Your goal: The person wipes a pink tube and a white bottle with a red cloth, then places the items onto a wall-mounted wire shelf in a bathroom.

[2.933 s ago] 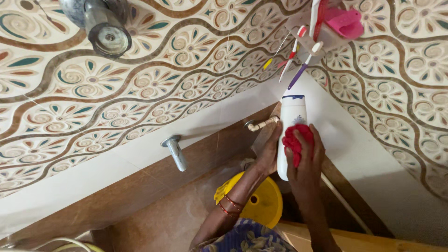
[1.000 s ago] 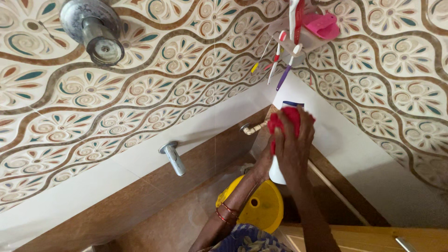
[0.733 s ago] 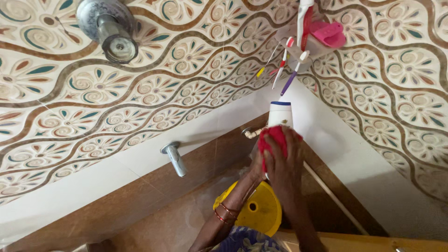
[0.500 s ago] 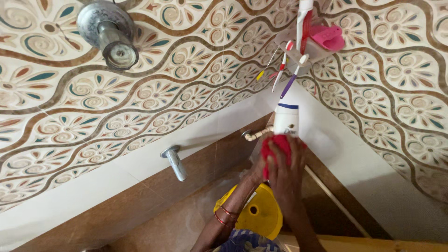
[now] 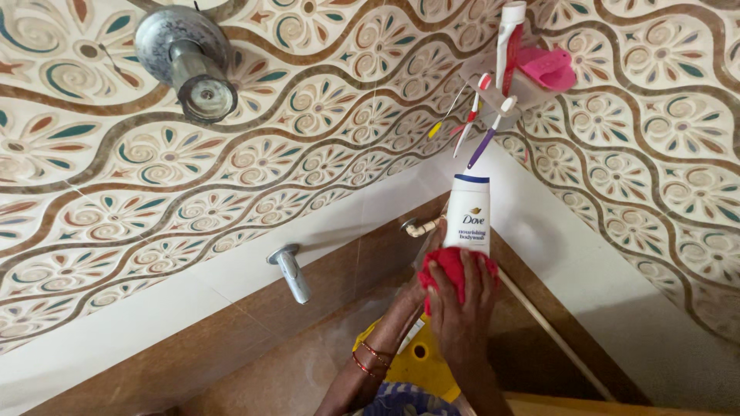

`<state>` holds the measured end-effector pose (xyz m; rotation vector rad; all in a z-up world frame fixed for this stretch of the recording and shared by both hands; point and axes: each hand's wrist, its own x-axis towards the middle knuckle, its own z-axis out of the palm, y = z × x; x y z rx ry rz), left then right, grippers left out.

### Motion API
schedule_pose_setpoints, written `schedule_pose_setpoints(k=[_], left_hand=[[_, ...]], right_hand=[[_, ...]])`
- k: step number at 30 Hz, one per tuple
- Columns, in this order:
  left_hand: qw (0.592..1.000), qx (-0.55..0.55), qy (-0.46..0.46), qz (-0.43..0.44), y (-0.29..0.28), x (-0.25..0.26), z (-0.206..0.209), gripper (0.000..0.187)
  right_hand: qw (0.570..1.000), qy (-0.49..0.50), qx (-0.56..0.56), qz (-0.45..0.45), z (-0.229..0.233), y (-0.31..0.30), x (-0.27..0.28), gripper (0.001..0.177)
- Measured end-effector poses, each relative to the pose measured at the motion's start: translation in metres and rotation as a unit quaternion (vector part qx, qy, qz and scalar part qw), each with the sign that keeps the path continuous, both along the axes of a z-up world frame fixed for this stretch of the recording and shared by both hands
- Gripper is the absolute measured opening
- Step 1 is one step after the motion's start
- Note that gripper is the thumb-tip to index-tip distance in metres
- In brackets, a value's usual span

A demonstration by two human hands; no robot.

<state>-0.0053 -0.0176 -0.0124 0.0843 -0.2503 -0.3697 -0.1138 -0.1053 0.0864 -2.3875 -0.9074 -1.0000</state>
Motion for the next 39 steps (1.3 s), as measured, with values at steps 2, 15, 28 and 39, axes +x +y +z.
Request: schedule_pose_setpoints(k=[2, 15, 28, 39], left_hand=[[1.0, 0.012, 0.017, -0.008, -0.007, -0.005, -0.009, 0.074], [0.994, 0.068, -0.082, -0.023, 0.0, -0.033, 0.035, 0.07], [0.996, -0.05, 0.057, 0.057, -0.001, -0.01, 0.034, 0.072], [0.964, 0.192, -0.051, 0.178, -0.004, -0.008, 0.045, 0.059]], right_hand=[[1.0, 0.011, 0.007, -0.016, 0.015, 0.001, 0.026, 0.044], [0.781, 0.431, 0.404, 0.202, 0.086, -0.018, 0.168, 0.025], [0.993, 0.046, 0.013, 0.103, 0.056, -0.001, 0.079, 0.036], [0.908, 0.204, 0.36, 0.063, -0.006, -0.028, 0.038, 0.033]])
